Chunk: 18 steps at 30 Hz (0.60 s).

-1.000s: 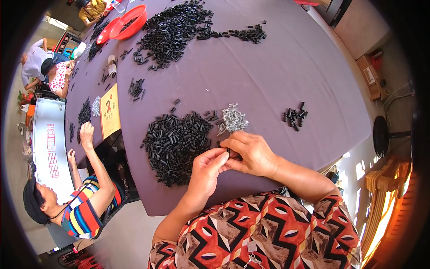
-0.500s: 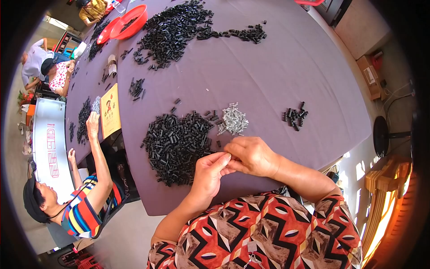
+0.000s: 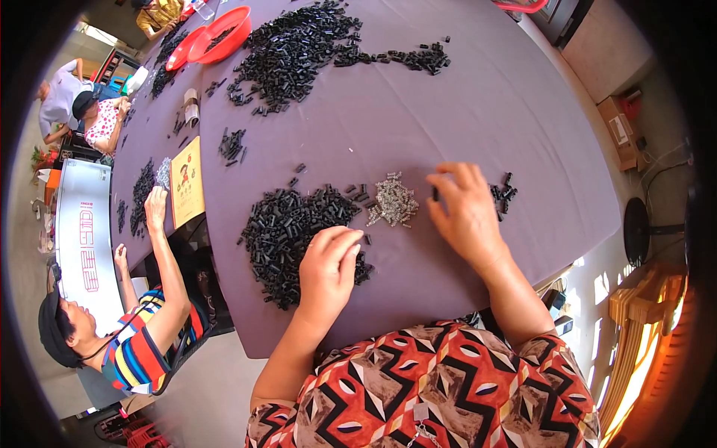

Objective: Assembling small black plastic components with silver metal connectors at a shared workspace.

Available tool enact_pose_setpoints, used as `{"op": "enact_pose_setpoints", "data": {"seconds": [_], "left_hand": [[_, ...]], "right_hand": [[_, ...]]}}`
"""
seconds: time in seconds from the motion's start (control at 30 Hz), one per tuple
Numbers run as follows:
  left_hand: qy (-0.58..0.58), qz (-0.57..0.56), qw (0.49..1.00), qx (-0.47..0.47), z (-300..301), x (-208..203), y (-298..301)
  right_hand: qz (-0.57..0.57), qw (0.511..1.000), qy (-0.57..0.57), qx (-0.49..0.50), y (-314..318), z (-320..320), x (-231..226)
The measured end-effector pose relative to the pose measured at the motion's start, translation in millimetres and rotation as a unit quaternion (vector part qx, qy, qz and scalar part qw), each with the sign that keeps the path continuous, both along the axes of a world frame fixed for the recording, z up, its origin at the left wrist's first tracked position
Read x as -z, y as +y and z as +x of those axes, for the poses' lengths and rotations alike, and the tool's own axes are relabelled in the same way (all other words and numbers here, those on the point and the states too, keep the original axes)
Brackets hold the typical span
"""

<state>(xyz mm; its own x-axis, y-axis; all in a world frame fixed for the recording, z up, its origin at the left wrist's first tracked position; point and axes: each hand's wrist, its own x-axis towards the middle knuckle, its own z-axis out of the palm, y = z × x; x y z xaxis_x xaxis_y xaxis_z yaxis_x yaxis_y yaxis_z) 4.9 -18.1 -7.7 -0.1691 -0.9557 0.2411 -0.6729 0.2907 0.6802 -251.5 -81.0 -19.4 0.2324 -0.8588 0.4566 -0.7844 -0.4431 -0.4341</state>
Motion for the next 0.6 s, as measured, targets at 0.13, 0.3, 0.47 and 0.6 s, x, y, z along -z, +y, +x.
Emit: {"op": "enact_pose_setpoints", "data": {"seconds": [0.13, 0.3, 0.47, 0.6], "left_hand": [[-0.114, -0.053, 0.990, 0.066, -5, 1, -9], [-0.158, -0.043, 0.984, 0.069, -6, -2, -15], [-0.100, -0.046, 0.993, 0.037, 4, -2, -10], [-0.104, -0.059, 0.992, 0.039, 16, -7, -3]], "right_hand": [[0.046, 0.994, 0.058, 0.074, -2, -23, 1], [0.079, 0.987, 0.089, 0.104, 1, -35, 0], [0.031, 0.998, 0.026, 0.042, 4, -30, -6], [0.062, 0.992, -0.036, -0.107, 15, -1, -14]]}}
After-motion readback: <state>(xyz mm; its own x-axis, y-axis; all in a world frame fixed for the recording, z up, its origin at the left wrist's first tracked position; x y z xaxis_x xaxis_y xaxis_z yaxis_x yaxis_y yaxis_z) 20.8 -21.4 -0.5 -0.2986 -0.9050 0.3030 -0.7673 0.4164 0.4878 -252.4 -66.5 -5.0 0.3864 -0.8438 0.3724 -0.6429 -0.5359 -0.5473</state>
